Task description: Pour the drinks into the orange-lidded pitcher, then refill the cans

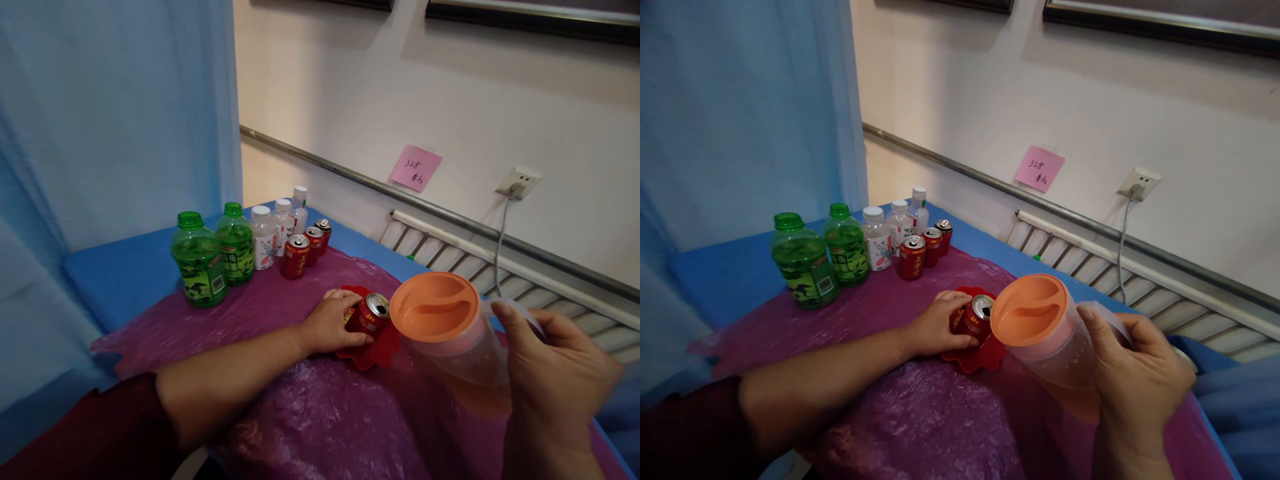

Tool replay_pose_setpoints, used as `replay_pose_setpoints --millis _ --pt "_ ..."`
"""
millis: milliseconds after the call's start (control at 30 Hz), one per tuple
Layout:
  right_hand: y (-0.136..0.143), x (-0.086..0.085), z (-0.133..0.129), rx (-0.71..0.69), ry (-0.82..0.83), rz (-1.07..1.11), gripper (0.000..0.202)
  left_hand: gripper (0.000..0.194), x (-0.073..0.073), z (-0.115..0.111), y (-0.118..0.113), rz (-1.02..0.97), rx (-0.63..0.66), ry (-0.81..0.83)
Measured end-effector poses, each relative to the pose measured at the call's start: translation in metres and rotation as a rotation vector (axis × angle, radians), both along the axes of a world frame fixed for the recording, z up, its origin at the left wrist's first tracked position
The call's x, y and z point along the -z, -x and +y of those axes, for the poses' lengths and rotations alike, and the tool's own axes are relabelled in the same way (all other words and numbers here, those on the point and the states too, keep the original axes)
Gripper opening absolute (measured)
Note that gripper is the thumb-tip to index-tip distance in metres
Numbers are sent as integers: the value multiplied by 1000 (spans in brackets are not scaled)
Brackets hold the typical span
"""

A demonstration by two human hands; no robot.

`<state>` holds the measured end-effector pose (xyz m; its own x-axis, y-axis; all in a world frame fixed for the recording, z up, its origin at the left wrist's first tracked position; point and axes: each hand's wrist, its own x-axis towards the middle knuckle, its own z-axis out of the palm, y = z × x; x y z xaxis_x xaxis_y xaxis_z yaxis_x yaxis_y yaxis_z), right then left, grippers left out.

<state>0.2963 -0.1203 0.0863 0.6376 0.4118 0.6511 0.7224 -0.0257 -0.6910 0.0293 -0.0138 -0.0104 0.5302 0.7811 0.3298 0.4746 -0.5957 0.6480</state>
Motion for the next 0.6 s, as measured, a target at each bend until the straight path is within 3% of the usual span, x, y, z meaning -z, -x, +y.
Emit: replay_pose_setpoints --millis 600 --pt "7 -7 -4 2 56 -7 51 76 1 -1 0 -6 -15 19"
